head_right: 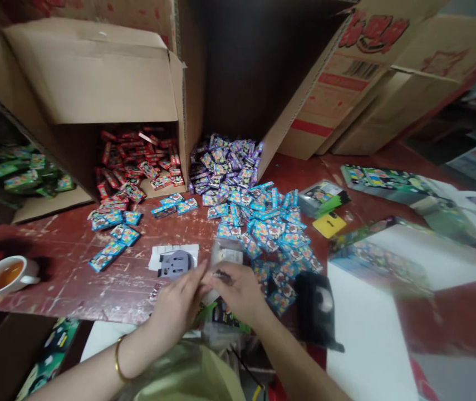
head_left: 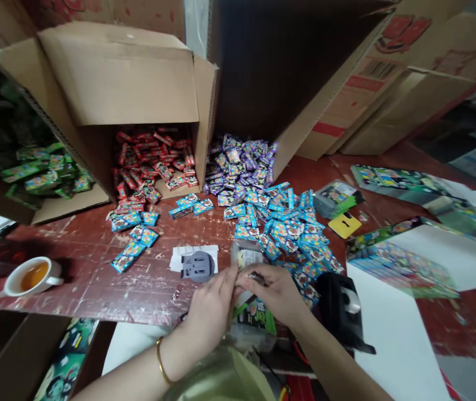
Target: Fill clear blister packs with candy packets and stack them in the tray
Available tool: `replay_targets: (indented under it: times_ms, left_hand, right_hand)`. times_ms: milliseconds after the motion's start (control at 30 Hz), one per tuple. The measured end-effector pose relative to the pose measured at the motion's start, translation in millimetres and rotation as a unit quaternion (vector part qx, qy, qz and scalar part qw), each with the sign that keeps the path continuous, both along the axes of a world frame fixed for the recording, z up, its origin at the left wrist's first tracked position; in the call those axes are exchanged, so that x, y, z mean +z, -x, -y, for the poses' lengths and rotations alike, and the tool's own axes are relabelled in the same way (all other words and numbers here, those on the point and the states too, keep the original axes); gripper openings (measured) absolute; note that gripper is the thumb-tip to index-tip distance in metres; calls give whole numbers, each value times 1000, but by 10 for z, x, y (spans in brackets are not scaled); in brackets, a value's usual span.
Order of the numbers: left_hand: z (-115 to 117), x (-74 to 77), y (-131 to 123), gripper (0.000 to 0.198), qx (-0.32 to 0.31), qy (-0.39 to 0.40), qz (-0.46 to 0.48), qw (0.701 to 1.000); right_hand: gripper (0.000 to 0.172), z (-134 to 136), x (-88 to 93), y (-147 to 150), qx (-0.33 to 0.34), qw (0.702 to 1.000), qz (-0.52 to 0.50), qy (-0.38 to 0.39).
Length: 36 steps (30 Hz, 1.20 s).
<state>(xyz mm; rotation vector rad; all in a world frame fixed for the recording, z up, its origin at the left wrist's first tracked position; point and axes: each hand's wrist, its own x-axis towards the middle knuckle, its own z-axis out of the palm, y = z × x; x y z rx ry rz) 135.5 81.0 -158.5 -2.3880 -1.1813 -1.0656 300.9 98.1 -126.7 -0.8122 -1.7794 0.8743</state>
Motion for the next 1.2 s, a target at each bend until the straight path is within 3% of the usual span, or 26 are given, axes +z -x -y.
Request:
replay_targets:
  times_ms: [133, 200, 267, 333, 400, 433, 600, 667, 767, 833, 900, 967, 1000, 1067, 1133, 1200]
  left_hand:
    - [126, 112, 160, 42, -32, 112, -6, 993]
    - [155, 158, 222, 40, -43, 156, -21, 987]
    - [165, 209, 252, 35, -56, 181, -47, 981]
    - [166, 264, 256, 29, -65, 189, -79, 977]
    - [165, 319, 271, 23, -56, 193, -97, 975]
    - [166, 344, 299, 24, -45, 199, -95, 974]
    - [209, 385, 692, 38, -24, 247, -40, 968]
    - [227, 369, 831, 41, -26, 260, -35, 965]
    - [214, 369, 826, 37, -37, 261, -29, 964]
    - [177, 389, 722, 32, -48, 239, 12, 970]
    - [133, 409, 628, 34, -42, 193, 84, 977]
    - [98, 410, 590, 38, -30, 154, 153, 976]
    - [86, 400, 589, 39, -25, 142, 181, 973]
    - [72, 366, 596, 43, -26, 147, 228, 962]
    - [65, 325, 588, 39, -41, 201, 280, 938]
    - [55, 298, 561, 32, -61, 274, 345, 896]
  right_hand:
    - [20, 137, -122, 87, -40, 999, -5, -7]
    - [19, 156, -143, 83, -145, 985, 8, -96]
    - [22, 159, -120, 67, -226, 945, 51, -229]
    - [17, 149, -66, 55, -184, 920, 134, -318]
    - [4, 118, -4, 40, -89, 914, 205, -338]
    - [12, 91, 25, 21, -65, 911, 219, -342]
    - [19, -120, 185, -206, -123, 904, 193, -360]
    - [21, -176, 258, -241, -114, 911, 193, -347]
    - [27, -159, 333, -92, -48, 908, 215, -356]
    - [23, -91, 341, 76, -52, 907, 212, -359]
    - [10, -16, 305, 208, -155, 919, 159, -327]
    - [39, 30, 225, 271, -248, 937, 64, -236]
    - [47, 36, 175, 282, -240, 955, 19, -170]
    - [39, 14, 75, 291, -129, 990, -55, -28]
    - [30, -30, 8, 310, -53, 990, -112, 66]
    - [31, -61, -8, 360, -67, 983, -145, 94]
